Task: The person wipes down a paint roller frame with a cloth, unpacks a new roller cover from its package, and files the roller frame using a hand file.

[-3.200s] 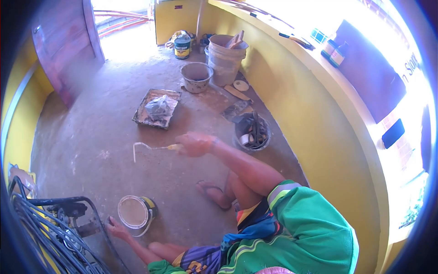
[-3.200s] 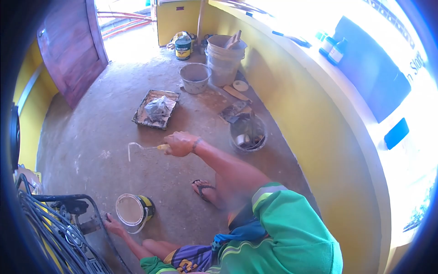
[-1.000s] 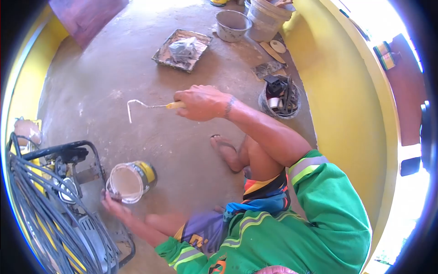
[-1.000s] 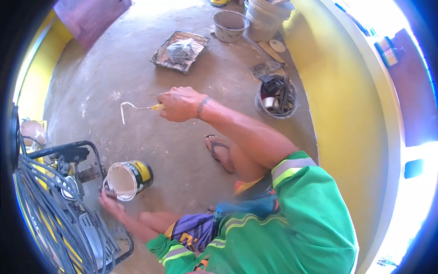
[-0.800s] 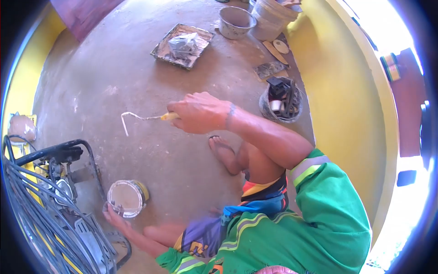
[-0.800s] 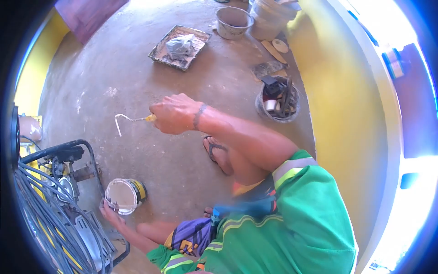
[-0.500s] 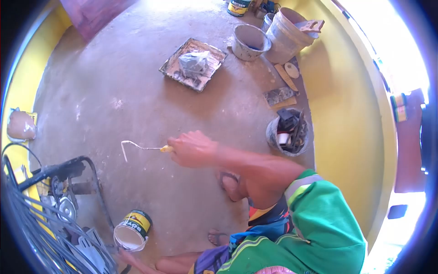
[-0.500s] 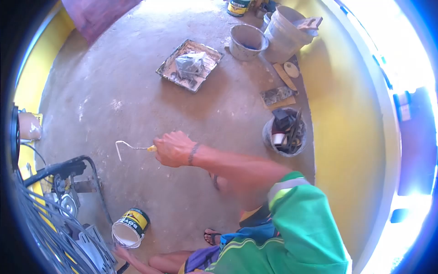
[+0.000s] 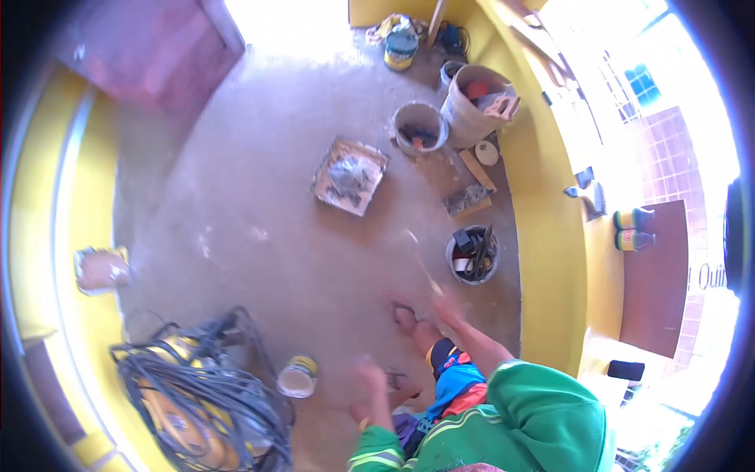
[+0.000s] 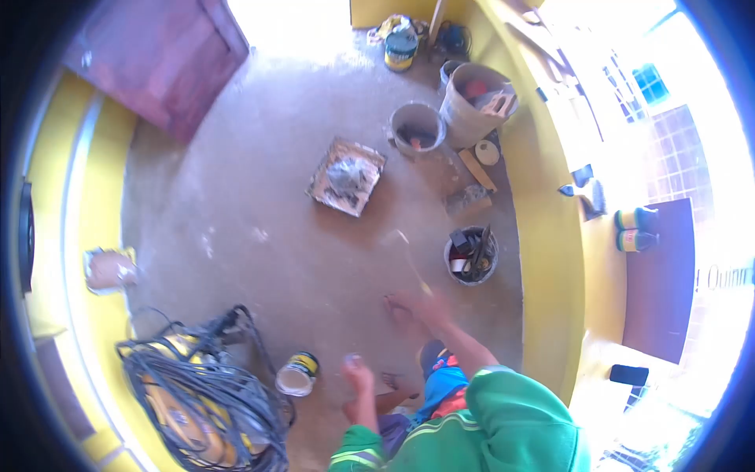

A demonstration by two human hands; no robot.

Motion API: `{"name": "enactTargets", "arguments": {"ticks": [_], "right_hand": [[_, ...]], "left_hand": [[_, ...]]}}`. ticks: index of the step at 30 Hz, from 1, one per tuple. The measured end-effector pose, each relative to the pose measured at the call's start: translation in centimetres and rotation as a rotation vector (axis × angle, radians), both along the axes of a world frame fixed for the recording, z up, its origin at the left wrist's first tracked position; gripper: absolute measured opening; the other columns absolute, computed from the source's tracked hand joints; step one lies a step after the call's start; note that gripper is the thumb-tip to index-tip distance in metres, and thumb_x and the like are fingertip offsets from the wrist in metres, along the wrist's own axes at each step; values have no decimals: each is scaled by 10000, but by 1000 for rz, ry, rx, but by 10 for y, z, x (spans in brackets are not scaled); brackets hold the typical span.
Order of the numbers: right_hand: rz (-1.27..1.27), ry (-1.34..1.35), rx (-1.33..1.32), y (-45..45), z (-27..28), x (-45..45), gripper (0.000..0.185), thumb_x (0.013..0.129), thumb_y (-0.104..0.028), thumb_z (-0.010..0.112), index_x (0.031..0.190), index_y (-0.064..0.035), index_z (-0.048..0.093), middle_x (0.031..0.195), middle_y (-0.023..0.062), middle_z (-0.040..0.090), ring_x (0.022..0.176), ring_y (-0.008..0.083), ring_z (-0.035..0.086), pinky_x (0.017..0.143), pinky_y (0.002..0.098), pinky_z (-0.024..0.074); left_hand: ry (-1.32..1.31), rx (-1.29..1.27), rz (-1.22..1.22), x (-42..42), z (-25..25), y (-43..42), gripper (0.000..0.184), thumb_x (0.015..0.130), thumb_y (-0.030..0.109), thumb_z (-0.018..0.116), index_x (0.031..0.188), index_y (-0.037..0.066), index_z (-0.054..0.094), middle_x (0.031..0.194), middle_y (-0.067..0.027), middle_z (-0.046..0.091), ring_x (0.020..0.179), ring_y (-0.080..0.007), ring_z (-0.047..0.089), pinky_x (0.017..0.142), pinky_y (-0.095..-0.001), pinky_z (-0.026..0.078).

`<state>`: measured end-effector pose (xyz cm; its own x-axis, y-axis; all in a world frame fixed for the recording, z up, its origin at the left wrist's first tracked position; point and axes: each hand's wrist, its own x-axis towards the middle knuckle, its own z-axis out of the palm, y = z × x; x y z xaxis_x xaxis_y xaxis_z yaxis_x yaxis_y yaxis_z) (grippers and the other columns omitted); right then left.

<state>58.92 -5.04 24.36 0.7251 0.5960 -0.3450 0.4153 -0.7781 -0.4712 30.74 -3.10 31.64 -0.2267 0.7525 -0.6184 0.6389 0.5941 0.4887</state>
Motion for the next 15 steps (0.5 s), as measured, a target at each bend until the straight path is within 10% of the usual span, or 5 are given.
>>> {"name": "enactTargets", "arguments": {"ticks": [6,15], "right_hand": [[-37,185,-413,-67,189,61,442,840,-369,620,1164,-70,585,1034,239,674,977,424,653,826,528,522],[-304,434,-297,61,188,88,421,842,-294,594,1206,-82,582,1074,215,667,1016,386,653,848,495,522]], "left_hand": [[-337,262,-253,102,145,111,269,1004,205,434,1007,15,625,991,-166,643,976,-330,612,852,-408,492],[-81,350,97,-55,165,288,487,1014,385,441,1016,-35,688,951,-169,719,861,-276,691,789,-396,545]]}}
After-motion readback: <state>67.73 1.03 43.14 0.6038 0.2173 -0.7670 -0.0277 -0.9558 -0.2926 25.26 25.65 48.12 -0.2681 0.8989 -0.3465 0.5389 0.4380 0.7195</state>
